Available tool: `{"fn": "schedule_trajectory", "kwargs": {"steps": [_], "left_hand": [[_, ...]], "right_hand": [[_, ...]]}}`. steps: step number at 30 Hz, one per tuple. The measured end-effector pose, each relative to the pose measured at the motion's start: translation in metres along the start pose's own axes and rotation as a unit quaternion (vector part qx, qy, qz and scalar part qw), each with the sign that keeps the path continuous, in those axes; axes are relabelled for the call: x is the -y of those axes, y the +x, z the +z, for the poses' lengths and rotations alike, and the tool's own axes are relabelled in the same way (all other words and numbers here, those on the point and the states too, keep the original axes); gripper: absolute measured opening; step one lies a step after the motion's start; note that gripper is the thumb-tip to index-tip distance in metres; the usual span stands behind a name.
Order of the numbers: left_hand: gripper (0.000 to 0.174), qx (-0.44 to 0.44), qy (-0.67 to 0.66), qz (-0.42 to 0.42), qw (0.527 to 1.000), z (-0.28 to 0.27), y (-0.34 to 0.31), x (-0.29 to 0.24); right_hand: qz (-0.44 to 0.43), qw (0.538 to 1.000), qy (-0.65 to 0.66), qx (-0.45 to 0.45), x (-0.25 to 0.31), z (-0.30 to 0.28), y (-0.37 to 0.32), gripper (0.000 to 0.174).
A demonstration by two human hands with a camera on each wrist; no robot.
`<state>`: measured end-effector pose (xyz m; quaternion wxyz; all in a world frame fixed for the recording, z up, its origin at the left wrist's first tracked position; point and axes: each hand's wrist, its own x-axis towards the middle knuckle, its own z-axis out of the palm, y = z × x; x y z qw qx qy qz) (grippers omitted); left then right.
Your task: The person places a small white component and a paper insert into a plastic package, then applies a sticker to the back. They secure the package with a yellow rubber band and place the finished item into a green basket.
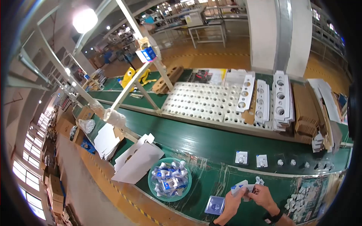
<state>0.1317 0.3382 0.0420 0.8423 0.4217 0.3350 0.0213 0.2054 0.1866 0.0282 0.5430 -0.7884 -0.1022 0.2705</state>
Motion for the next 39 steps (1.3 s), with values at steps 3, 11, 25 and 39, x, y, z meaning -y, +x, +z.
{"fn": "schedule_trajectory", "kwargs": {"steps": [3,11,25,39], "left_hand": [[0.038,0.049,-0.022,-0.015,0.998,-0.001,-0.006,0.006],[0.039,0.072,0.131,0.042,0.988,-0.001,-0.033,0.003],[0.045,-0.061,0.058,-0.099,0.992,-0.082,-0.063,0.007],[0.04,-0.069,0.059,-0.133,0.987,-0.06,-0.029,0.017]], "right_hand": [[-0.009,0.999,0.046,-0.028,0.01,-0.005,-0.009,0.023],[-0.018,0.998,-0.007,-0.067,-0.004,-0.069,-0.014,0.025],[0.069,0.94,-0.079,-0.325,-0.142,-0.199,0.102,0.026],[0.121,0.861,-0.338,-0.36,-0.153,-0.177,0.139,0.021]]}}
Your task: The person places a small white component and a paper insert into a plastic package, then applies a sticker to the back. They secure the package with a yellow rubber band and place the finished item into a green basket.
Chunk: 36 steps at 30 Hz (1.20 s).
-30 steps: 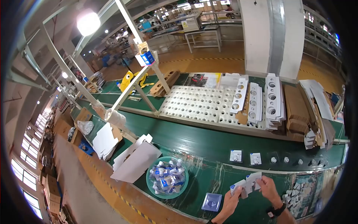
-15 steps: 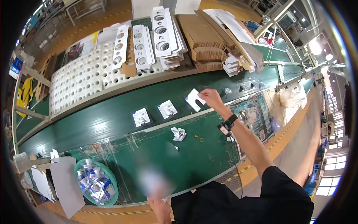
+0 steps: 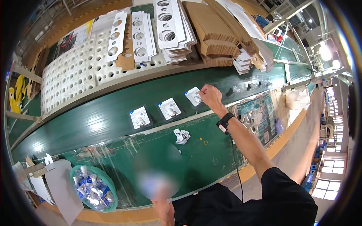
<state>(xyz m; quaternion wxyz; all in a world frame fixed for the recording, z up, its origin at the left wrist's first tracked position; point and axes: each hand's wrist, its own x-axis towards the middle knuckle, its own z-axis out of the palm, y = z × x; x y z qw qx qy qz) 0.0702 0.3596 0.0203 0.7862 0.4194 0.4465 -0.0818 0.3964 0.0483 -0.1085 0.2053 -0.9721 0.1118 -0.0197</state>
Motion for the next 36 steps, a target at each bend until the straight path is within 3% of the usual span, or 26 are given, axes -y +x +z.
{"fn": "schedule_trajectory", "kwargs": {"steps": [3,6,8,9,11,12,13,14,17,20,24,27,29,33,35,36], "left_hand": [[0.038,0.002,0.002,0.002,1.0,0.004,0.002,0.002],[0.042,0.008,0.011,0.007,1.0,0.013,0.0,-0.002],[0.043,0.023,0.038,0.025,0.999,0.02,-0.003,-0.004],[0.043,0.032,0.061,0.043,0.997,0.024,-0.004,-0.001],[0.048,0.01,0.059,0.07,0.996,0.021,0.002,0.023],[0.052,-0.1,0.273,-0.026,0.956,0.017,0.007,0.032],[0.053,-0.03,0.25,0.002,0.968,0.042,-0.013,0.008],[0.046,-0.03,0.213,0.027,0.976,0.051,-0.018,0.01],[0.036,0.048,0.07,0.062,0.994,0.059,-0.007,0.053],[0.039,0.092,-0.012,0.098,0.991,0.068,-0.015,0.074],[0.044,0.149,-0.088,0.142,0.975,0.092,-0.027,0.086],[0.044,0.158,-0.065,0.14,0.975,0.097,-0.007,0.108],[0.043,0.164,-0.034,0.091,0.982,0.096,-0.002,0.107],[0.049,0.155,0.0,0.078,0.985,0.106,-0.006,0.083],[0.047,0.128,0.033,0.107,0.985,0.121,-0.032,0.05],[0.041,0.156,0.138,0.14,0.968,0.113,-0.034,0.035]], "right_hand": [[-0.039,0.998,0.009,-0.037,-0.008,0.003,-0.001,0.019],[-0.058,0.996,0.064,-0.016,0.007,-0.025,-0.02,0.017],[-0.126,0.978,0.162,0.042,0.025,-0.05,-0.055,0.015],[-0.123,0.959,0.205,0.152,0.051,-0.081,-0.079,0.016],[-0.232,0.886,0.282,0.286,0.064,-0.101,-0.131,0.021],[-0.28,0.845,0.312,0.331,0.072,-0.105,-0.157,0.025],[-0.249,0.835,0.249,0.422,0.086,-0.121,-0.178,0.031],[-0.233,0.828,0.222,0.459,0.09,-0.128,-0.195,0.034],[-0.159,0.837,0.318,0.416,0.077,-0.129,-0.229,0.036],[-0.061,0.837,0.362,0.407,0.061,-0.135,-0.243,0.031],[-0.06,0.834,0.427,0.345,0.066,-0.168,-0.246,0.017],[-0.058,0.86,0.428,0.273,0.05,-0.163,-0.245,0.015],[-0.052,0.881,0.41,0.231,0.05,-0.166,-0.246,0.014],[-0.033,0.918,0.326,0.223,0.048,-0.174,-0.241,0.017],[-0.122,0.937,0.271,0.186,0.04,-0.163,-0.228,0.023],[-0.128,0.932,0.278,0.193,0.049,-0.168,-0.223,0.024]]}}
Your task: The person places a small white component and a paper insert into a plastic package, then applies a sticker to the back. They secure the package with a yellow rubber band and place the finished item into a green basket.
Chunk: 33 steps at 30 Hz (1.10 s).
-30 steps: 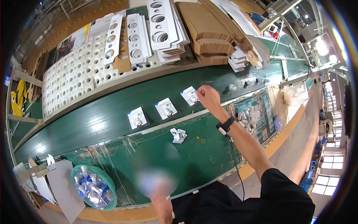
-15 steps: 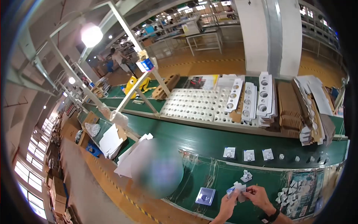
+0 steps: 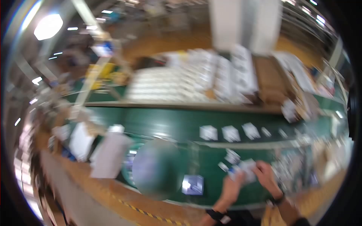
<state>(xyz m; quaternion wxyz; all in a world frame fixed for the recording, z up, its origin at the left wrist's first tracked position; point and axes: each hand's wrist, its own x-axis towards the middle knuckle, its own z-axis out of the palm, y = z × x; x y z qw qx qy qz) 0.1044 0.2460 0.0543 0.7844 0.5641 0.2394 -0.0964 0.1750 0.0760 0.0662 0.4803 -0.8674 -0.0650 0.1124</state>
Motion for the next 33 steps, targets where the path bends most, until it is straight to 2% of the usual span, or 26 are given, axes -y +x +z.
{"fn": "schedule_trajectory", "kwargs": {"steps": [1,2,3,4,6,7,8,11,13,16,20,23,29,32,33], "left_hand": [[0.032,-0.003,0.026,-0.013,1.0,0.001,0.003,-0.011],[0.03,0.024,0.097,-0.043,0.994,-0.001,0.002,-0.024],[0.03,-0.019,-0.027,-0.074,0.997,0.0,0.01,0.015],[0.031,0.014,-0.146,-0.015,0.989,0.005,0.008,0.01],[0.038,0.016,-0.207,-0.029,0.978,-0.009,0.007,0.006],[0.038,0.005,-0.194,-0.027,0.981,-0.015,0.007,0.009],[0.039,-0.008,-0.183,-0.039,0.982,-0.024,0.007,0.015],[0.04,-0.038,-0.16,-0.076,0.983,-0.034,0.004,0.029],[0.04,-0.06,-0.15,-0.095,0.982,-0.03,0.002,0.036],[0.041,-0.093,-0.142,-0.116,0.979,-0.019,0.003,0.044],[0.041,-0.094,-0.151,-0.135,0.975,0.002,0.01,0.057],[0.042,-0.095,-0.154,-0.14,0.973,0.019,0.019,0.061],[0.04,-0.087,-0.161,-0.129,0.975,0.04,0.036,0.062],[0.039,-0.084,-0.159,-0.124,0.976,0.046,0.042,0.057],[0.039,-0.081,-0.151,-0.122,0.978,0.048,0.044,0.054]], "right_hand": [[-0.013,0.999,-0.046,-0.001,0.001,-0.007,0.005,0.029],[0.034,0.999,-0.03,-0.017,-0.01,-0.017,0.009,0.03],[-0.005,0.996,-0.041,-0.082,-0.024,-0.025,0.014,0.031],[0.006,0.992,-0.048,-0.12,-0.049,-0.043,0.022,0.033],[0.076,0.985,-0.031,-0.153,-0.097,-0.077,0.051,0.034],[0.121,0.979,-0.029,-0.163,-0.121,-0.092,0.064,0.035],[0.118,0.98,-0.025,-0.16,-0.15,-0.103,0.078,0.036],[0.158,0.976,-0.017,-0.149,-0.185,-0.126,0.117,0.036],[0.151,0.977,-0.029,-0.149,-0.207,-0.127,0.146,0.038],[0.172,0.972,-0.057,-0.149,-0.218,-0.12,0.183,0.04],[0.196,0.963,-0.101,-0.155,-0.245,-0.11,0.213,0.039],[0.153,0.952,-0.214,-0.154,-0.247,-0.105,0.219,0.036],[0.161,0.945,-0.239,-0.157,-0.229,-0.105,0.222,0.032],[0.127,0.938,-0.29,-0.137,-0.222,-0.11,0.217,0.031],[0.104,0.954,-0.248,-0.134,-0.22,-0.111,0.21,0.031]]}}
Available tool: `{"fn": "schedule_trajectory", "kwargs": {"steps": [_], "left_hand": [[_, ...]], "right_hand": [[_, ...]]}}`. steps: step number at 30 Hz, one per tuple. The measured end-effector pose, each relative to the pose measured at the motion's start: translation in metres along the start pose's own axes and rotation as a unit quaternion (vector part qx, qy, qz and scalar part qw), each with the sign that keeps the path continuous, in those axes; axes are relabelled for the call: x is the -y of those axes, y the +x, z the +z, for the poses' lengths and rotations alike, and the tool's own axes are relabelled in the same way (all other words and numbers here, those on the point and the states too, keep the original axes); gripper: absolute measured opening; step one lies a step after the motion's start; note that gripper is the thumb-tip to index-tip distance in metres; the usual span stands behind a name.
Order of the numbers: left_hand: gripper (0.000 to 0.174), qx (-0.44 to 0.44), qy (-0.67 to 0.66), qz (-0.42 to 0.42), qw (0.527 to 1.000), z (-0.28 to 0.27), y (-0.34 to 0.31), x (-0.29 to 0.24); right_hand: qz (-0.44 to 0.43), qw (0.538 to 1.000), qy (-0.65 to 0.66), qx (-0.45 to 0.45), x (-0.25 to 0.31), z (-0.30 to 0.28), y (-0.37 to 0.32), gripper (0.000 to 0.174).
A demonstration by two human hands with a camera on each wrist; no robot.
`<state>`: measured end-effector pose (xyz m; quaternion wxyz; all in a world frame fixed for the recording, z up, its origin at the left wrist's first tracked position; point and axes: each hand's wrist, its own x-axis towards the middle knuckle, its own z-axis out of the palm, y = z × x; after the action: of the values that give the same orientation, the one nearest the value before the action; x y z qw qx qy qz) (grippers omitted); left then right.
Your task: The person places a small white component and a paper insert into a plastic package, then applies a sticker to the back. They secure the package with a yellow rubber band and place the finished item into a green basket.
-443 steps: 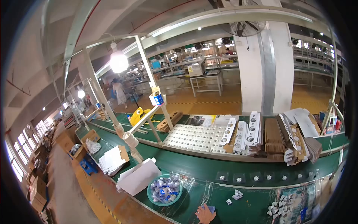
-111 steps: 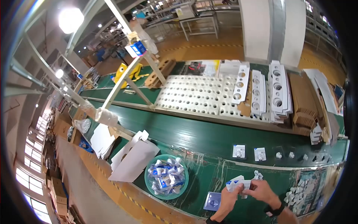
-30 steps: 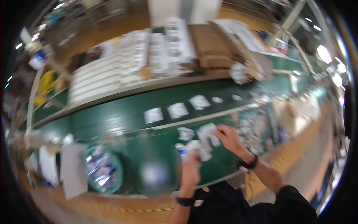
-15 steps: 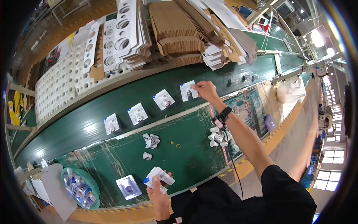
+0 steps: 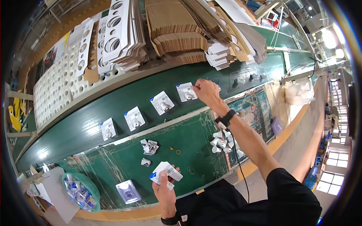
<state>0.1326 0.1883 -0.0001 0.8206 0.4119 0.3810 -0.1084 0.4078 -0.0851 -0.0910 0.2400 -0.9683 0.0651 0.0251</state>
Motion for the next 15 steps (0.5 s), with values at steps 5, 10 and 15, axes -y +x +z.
{"fn": "schedule_trajectory", "kwargs": {"steps": [5,10,15], "left_hand": [[0.034,0.019,0.014,0.027,0.999,0.027,0.006,-0.018],[0.033,0.026,-0.002,0.051,0.998,0.051,0.008,-0.021],[0.038,0.105,-0.003,0.053,0.993,0.066,0.01,-0.011]], "right_hand": [[-0.101,0.942,0.225,0.225,0.071,-0.063,-0.102,0.034],[-0.092,0.904,0.308,0.283,0.094,-0.065,-0.189,0.024],[0.048,0.873,0.432,0.222,0.075,-0.065,-0.203,0.022]]}}
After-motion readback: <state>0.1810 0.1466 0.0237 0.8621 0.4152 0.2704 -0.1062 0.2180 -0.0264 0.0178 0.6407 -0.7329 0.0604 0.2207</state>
